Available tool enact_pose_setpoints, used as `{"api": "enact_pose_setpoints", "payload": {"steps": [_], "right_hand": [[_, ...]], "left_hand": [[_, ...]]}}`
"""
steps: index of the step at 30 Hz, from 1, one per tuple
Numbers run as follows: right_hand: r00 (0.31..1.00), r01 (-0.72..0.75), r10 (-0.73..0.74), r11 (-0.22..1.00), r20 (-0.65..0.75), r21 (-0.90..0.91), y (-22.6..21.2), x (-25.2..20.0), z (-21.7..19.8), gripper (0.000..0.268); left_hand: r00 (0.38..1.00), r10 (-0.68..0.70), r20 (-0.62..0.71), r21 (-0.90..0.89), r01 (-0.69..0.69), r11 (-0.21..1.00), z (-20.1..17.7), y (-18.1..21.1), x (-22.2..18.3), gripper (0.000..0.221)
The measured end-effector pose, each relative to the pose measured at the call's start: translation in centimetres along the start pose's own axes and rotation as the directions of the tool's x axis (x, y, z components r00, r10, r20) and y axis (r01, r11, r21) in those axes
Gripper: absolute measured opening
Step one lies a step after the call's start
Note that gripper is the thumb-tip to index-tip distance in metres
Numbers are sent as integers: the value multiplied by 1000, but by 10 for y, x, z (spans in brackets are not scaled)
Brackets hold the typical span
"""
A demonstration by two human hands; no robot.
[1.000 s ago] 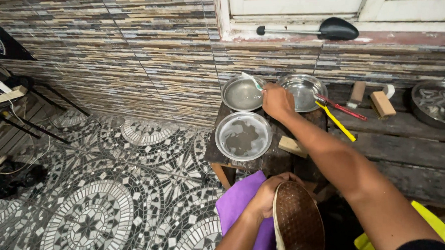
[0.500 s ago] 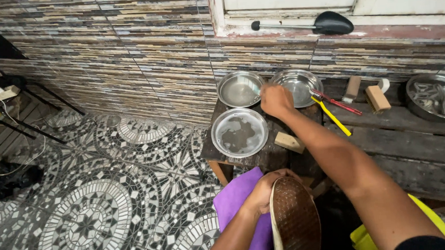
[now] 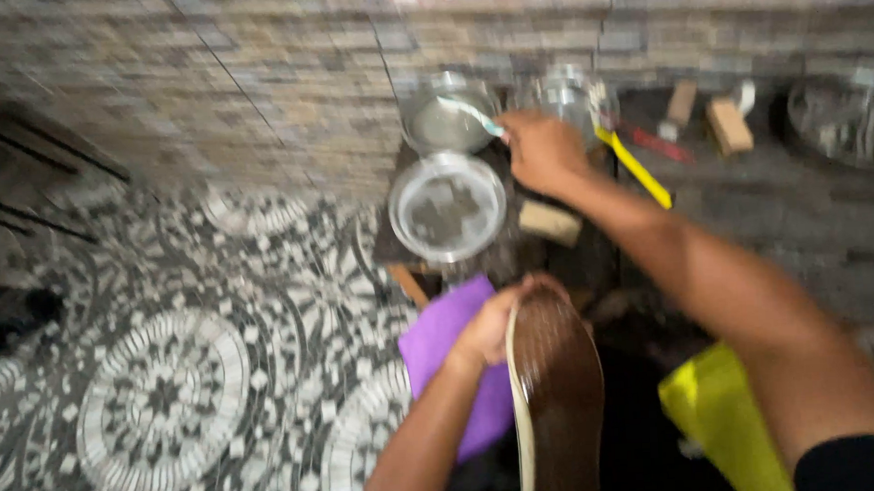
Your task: Scrubbing the bottom of a shoe sole with a toothbrush and cleaning solution to prepare it for repair.
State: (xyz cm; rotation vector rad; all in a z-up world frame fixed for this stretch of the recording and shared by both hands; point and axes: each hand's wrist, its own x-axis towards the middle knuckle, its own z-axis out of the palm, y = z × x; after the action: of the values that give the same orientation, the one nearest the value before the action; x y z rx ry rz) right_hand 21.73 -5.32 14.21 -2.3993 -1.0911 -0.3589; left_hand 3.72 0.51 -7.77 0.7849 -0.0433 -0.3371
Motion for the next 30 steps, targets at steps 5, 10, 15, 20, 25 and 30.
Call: {"api": "enact_pose_setpoints", "payload": {"steps": [5,10,15,20,25,30], "right_hand": [[939,340,-328,928,-99,152,-5,-90,-71,26],[945,307,-321,938,68,163,-18,-205,-144,35],[949,309,-314,921,-18,238,-39,-277,-150,14],[960,273,-279,929,-12,250,-48,-306,-140,11],[937,341,-350,903,-15,262,-54,-305,-137,16],[930,357,-367,904,0,234,-55,-310,-132,13]], "left_hand": [[980,-17,200,-229,63,971,48,47,-30,57],[969,-8,249,-210,62,976,83,57,-46,57],[926,8,379,-15,-2,1000,100,67,-44,59],[953,-37,300,-15,43,999,113,55,-50,60],[948,-83,308,-36,99,994,114,59,-62,61],[961,-57,271,-102,88,991,118,59,-74,54]]}}
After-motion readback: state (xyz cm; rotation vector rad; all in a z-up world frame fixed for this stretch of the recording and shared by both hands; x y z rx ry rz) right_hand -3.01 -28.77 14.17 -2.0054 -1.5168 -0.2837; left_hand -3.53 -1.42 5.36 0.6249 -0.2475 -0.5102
